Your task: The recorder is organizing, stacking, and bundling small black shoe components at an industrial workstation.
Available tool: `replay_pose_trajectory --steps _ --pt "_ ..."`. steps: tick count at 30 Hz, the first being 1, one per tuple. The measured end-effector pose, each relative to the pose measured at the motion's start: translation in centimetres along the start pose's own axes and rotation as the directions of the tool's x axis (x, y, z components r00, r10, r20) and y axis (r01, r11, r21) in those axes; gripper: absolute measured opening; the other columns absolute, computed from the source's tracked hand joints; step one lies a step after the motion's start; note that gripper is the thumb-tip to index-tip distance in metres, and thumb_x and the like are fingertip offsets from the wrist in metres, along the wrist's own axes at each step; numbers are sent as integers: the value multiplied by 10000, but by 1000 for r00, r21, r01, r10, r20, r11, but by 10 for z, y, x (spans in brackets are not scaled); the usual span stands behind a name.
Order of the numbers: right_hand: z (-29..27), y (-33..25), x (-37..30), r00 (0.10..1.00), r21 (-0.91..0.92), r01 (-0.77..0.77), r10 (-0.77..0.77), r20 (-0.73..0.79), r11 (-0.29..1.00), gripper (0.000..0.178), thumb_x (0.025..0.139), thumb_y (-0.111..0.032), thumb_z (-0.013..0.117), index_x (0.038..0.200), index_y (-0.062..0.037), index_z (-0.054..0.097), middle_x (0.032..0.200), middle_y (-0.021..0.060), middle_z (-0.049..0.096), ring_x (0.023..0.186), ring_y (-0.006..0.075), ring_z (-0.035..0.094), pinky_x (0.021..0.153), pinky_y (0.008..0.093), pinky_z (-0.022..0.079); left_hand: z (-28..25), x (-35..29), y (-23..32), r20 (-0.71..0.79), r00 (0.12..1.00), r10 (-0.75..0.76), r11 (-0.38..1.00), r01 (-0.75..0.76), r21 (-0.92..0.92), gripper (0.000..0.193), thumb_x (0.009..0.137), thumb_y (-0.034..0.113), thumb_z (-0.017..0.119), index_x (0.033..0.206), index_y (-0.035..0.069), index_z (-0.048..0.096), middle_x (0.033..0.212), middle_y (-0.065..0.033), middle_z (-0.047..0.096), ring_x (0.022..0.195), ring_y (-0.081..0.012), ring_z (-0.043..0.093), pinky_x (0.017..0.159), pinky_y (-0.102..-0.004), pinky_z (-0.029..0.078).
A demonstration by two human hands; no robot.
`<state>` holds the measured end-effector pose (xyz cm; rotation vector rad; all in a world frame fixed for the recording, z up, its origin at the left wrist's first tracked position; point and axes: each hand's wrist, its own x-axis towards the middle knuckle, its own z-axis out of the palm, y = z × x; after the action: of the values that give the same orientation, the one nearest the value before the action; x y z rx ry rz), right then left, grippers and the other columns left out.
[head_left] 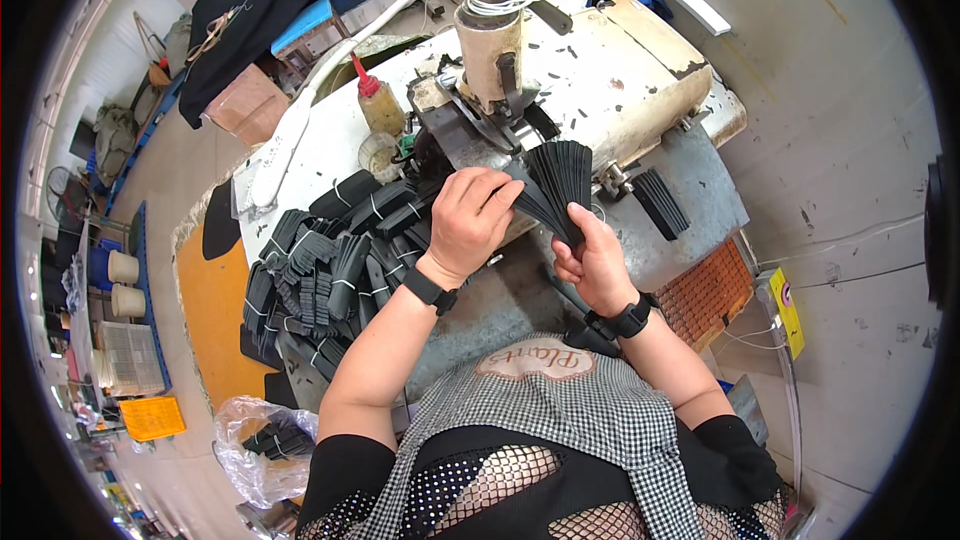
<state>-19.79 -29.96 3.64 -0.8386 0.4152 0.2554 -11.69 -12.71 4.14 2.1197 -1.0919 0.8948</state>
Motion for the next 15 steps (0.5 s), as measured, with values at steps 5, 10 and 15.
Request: replay_pose_trajectory --steps 5,10,15 --pt "1 0 0 1000 40 3 -3 -3 999 241 951 -333 500 890 -100 500 567 18 483 368 66 308 343 207 255 -1 1 0 3 1000 8 1000 -8 -2 338 583 -5 682 914 55 654 893 -50 603 851 -249 587 745 -365 497" --pt "1 0 0 1000 37 4 -3 -3 999 241 952 -335 498 895 -100 498 565 17 480 370 66 309 343 206 254 -2 1 0 3 1000 11 1000 -11 -1 338 579 -7 685 911 55 658 893 -50 606 847 -248 588 737 -363 499" --pt "1 0 -1 1000 32 10 -10 8 999 241 952 -336 496 898 -102 496 565 14 475 375 65 307 345 206 252 -1 0 0 7 1000 6 1000 -6 -1 339 583 -3 683 916 55 659 896 -50 608 853 -249 588 743 -366 498"
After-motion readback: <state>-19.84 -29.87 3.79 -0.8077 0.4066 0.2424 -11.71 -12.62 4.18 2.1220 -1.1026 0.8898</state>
